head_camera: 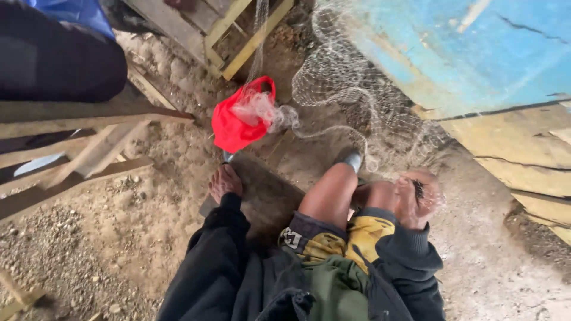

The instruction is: Repairing a fishing net by cutting damaged sections with scissors and manipulating the mesh.

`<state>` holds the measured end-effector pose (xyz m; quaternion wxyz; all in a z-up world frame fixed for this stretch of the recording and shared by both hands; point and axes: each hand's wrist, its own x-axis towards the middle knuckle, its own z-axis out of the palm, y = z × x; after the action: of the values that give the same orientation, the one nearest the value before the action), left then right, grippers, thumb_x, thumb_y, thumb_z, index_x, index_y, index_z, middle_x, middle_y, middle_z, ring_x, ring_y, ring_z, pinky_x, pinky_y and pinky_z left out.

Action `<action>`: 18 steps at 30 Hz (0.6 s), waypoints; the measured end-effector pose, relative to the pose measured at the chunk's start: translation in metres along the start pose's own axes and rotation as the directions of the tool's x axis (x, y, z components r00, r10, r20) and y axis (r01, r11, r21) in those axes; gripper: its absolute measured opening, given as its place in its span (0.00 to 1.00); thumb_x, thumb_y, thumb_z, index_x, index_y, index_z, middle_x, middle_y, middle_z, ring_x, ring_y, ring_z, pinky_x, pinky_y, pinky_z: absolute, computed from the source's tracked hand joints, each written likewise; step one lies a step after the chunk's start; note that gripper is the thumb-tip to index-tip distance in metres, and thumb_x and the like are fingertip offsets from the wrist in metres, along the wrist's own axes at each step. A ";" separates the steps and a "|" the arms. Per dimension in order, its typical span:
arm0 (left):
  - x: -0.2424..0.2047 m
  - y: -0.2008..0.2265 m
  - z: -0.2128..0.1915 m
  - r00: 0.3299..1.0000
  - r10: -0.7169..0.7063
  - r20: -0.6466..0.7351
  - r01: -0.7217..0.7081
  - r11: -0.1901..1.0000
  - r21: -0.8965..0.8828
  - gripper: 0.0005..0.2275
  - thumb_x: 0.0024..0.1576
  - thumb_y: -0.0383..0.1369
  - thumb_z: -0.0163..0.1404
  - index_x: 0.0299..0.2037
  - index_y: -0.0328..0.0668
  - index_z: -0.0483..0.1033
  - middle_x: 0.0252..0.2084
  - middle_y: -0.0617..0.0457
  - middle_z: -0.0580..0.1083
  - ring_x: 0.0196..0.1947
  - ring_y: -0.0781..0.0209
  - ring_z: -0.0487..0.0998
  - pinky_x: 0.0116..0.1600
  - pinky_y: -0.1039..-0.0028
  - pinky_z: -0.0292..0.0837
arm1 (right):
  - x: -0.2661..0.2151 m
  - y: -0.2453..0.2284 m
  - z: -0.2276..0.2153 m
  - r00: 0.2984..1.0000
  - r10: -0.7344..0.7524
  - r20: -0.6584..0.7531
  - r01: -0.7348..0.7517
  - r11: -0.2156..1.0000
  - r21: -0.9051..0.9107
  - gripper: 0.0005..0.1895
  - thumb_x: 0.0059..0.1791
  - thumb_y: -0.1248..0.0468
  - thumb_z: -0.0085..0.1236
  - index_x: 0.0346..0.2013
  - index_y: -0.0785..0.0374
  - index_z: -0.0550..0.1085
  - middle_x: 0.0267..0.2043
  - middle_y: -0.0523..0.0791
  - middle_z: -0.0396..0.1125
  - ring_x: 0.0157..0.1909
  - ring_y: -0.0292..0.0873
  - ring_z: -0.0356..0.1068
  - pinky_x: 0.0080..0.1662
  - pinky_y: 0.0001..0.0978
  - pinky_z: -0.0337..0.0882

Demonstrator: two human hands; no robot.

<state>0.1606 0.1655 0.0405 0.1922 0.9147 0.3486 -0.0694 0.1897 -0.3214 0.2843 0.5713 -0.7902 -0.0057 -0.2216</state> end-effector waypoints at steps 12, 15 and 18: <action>0.005 0.011 -0.023 0.986 0.032 -0.163 -0.043 0.997 -0.064 0.25 0.80 0.52 0.40 0.39 0.43 0.80 0.40 0.42 0.81 0.49 0.36 0.87 0.61 0.43 0.81 | -0.020 -0.037 -0.050 0.998 -0.004 -0.062 0.000 0.998 -0.065 0.07 0.60 0.65 0.72 0.44 0.68 0.84 0.26 0.47 0.72 0.27 0.35 0.71 0.35 0.30 0.74; 0.006 0.011 -0.025 0.979 0.071 -0.191 -0.079 0.996 -0.037 0.25 0.79 0.51 0.42 0.36 0.44 0.80 0.38 0.42 0.80 0.48 0.37 0.87 0.58 0.45 0.82 | -0.031 -0.044 -0.065 0.990 -0.125 -0.062 0.110 0.973 -0.204 0.03 0.60 0.69 0.74 0.46 0.67 0.85 0.33 0.52 0.79 0.26 0.44 0.74 0.36 0.37 0.75; 0.007 0.010 -0.017 0.963 0.108 -0.247 -0.110 0.994 0.003 0.23 0.79 0.49 0.43 0.38 0.43 0.81 0.39 0.41 0.82 0.46 0.34 0.87 0.56 0.43 0.82 | -0.032 -0.057 -0.059 0.995 -0.065 -0.077 0.051 0.983 -0.177 0.05 0.61 0.67 0.72 0.48 0.67 0.86 0.30 0.53 0.76 0.27 0.43 0.75 0.34 0.35 0.73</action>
<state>0.1720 0.1694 0.0570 0.1558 0.9330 0.3193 0.0577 0.1258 -0.3472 0.3389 0.4927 -0.8270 0.0145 -0.2702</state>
